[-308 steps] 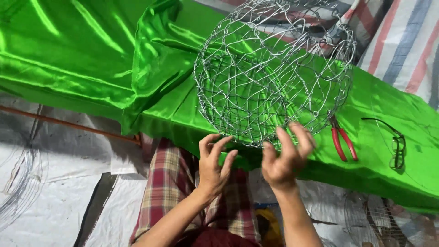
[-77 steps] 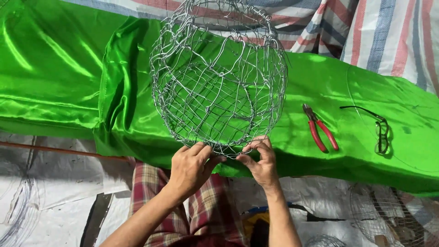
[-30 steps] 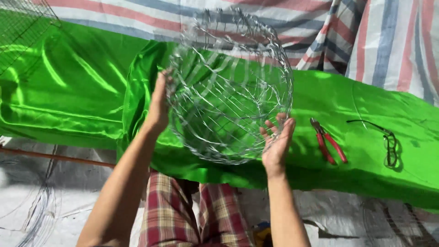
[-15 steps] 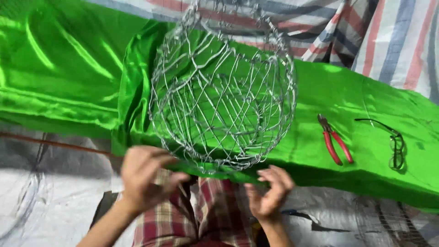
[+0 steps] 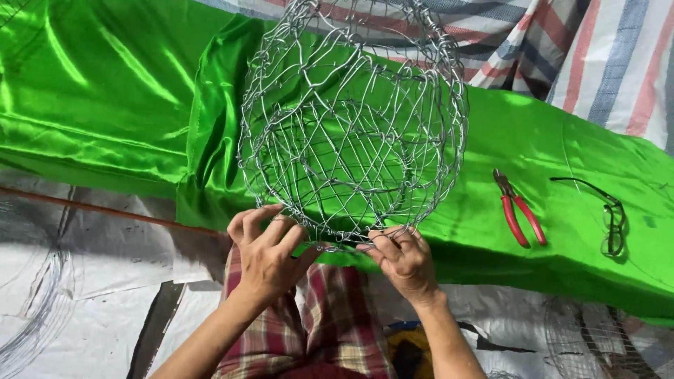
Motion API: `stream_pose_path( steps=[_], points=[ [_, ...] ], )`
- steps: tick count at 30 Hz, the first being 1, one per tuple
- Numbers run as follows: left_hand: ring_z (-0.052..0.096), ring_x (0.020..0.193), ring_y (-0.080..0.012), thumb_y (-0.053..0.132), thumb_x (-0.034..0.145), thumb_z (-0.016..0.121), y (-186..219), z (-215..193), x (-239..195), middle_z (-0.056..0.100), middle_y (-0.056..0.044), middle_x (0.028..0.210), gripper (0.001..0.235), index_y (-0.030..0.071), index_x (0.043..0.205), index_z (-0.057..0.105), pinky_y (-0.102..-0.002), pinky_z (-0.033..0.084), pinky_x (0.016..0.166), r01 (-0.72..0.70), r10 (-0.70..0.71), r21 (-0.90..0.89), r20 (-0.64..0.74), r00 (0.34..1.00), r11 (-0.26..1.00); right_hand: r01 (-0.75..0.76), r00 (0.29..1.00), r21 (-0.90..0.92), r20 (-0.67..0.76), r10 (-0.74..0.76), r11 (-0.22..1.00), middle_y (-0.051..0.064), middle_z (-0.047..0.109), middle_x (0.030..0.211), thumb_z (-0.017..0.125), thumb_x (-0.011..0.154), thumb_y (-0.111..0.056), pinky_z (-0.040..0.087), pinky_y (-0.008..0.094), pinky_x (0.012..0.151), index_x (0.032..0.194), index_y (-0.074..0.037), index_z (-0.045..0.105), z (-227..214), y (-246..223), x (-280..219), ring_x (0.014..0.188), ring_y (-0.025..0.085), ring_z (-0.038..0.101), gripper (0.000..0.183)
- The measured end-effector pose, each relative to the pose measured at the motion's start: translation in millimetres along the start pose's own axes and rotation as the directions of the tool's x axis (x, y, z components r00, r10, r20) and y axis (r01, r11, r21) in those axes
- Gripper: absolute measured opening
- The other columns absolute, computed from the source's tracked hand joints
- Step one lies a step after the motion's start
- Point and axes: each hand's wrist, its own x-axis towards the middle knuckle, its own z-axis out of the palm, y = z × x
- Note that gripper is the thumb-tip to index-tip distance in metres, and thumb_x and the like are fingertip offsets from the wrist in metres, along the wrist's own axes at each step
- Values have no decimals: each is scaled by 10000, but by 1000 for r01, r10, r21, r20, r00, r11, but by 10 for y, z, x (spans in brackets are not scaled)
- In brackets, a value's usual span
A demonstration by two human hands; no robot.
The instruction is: Manually shaping and inspecting a wire mesh basket by rotating it and adjusting the wire links with fingers.
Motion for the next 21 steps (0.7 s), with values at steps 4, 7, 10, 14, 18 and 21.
stream_pose_path(
  steps=[4,7,10,14,18,21],
  points=[
    [506,1192,-255,383,733,841,-23,-34,50,631,58,883,295,187,797,631,-509,248,1011,-5,5,-53,3,1000,999,56,995,-26,-78,-58,998,-44,623,847,874,830,-291,509,282,597,915,-175,617,34,58,2,667,111,539,294],
    [518,1186,-242,339,763,835,-33,-81,199,618,80,862,260,186,793,626,-497,262,1019,-83,79,-69,-58,995,994,63,984,-22,-164,-66,998,-56,624,775,870,834,-313,428,244,495,886,-169,640,-68,-7,67,587,80,487,276],
    [573,1145,-273,338,879,754,-104,-24,345,612,69,847,208,214,772,625,-499,346,1007,-197,180,-116,-144,973,973,42,968,-42,-247,-51,998,-21,622,765,857,835,-345,479,298,567,920,-164,691,45,86,-92,602,140,557,260],
    [626,1120,-290,330,943,685,-283,204,471,601,52,834,214,245,756,625,-514,412,992,-299,267,-140,-208,941,944,1,957,-102,-288,-31,995,24,638,810,851,820,-353,577,372,667,989,-175,737,261,183,-220,692,216,684,270],
    [623,1181,-310,311,873,752,-503,369,353,654,21,940,123,225,848,667,-518,391,1008,-306,284,-120,-171,943,944,-61,965,-59,-257,44,996,9,666,817,840,820,-297,588,347,665,1026,-192,774,300,-144,-37,742,198,715,240],
    [572,1275,-339,320,778,840,-427,223,229,674,-39,1231,335,200,1062,709,-512,353,1026,-167,154,-69,-166,974,984,-39,924,175,-368,102,984,144,691,1077,879,744,-105,648,279,671,1110,-141,798,-70,-417,72,870,257,755,377]
  ],
)
